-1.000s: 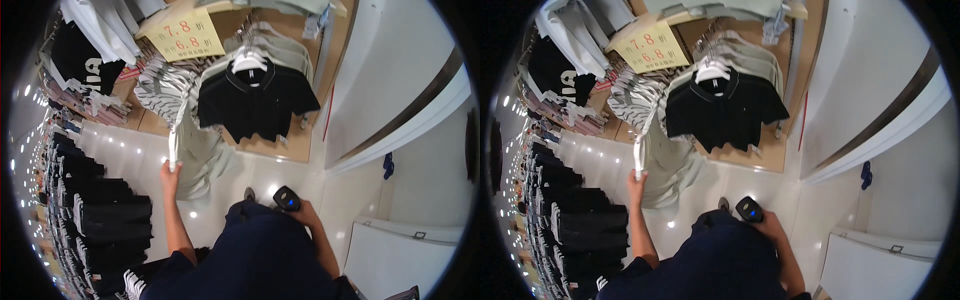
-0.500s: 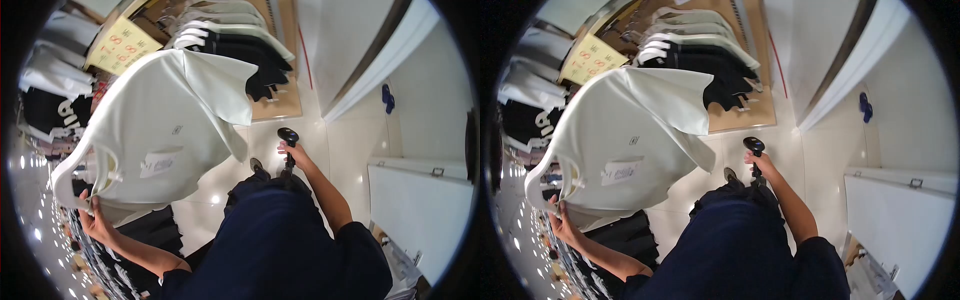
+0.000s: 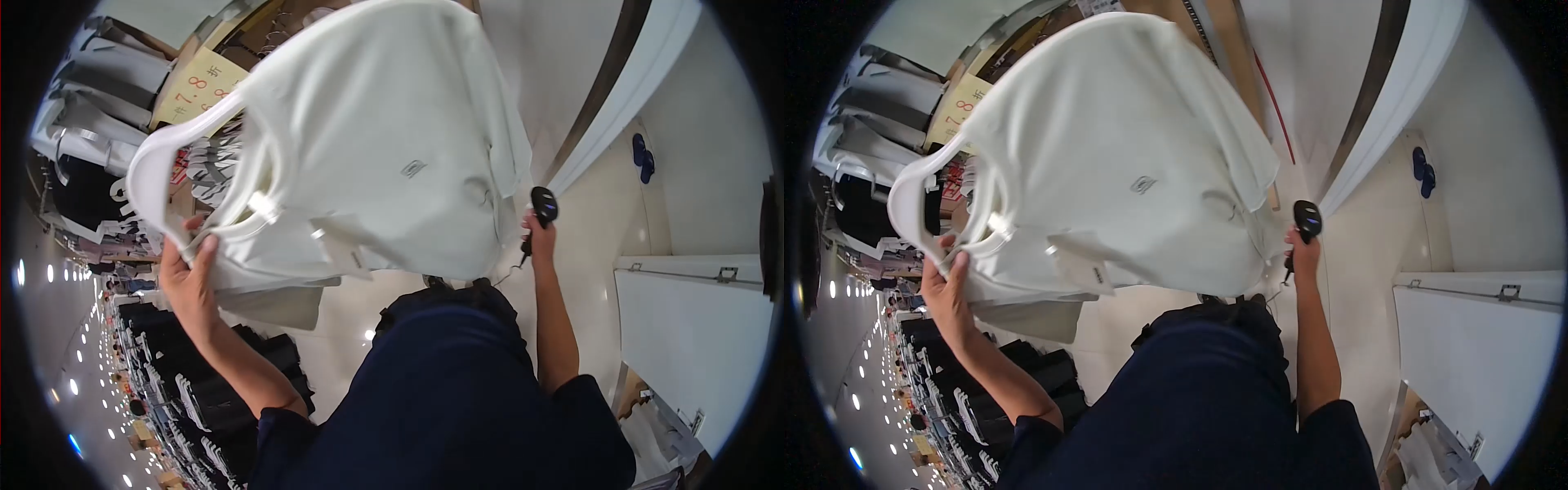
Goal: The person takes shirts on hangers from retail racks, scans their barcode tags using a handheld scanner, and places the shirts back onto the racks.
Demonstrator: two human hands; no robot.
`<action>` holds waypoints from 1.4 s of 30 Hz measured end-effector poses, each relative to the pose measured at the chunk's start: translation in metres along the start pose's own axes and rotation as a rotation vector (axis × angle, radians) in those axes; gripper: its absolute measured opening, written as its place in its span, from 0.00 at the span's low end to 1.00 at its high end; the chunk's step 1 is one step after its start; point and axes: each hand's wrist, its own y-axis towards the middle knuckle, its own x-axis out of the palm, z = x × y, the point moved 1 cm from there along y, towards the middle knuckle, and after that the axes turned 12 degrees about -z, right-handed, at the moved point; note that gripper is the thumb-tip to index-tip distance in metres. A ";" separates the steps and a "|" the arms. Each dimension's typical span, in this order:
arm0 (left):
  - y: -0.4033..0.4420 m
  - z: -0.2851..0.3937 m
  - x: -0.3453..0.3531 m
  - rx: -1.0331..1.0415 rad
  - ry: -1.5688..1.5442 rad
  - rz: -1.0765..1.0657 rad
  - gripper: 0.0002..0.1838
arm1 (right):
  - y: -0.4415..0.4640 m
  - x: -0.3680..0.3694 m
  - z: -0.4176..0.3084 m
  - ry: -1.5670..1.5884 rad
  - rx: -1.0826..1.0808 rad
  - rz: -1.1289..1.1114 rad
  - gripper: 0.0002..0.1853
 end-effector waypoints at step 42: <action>-0.019 -0.060 0.122 -0.035 0.163 -0.575 0.17 | -0.158 0.083 -0.205 -0.427 -0.614 -0.324 0.25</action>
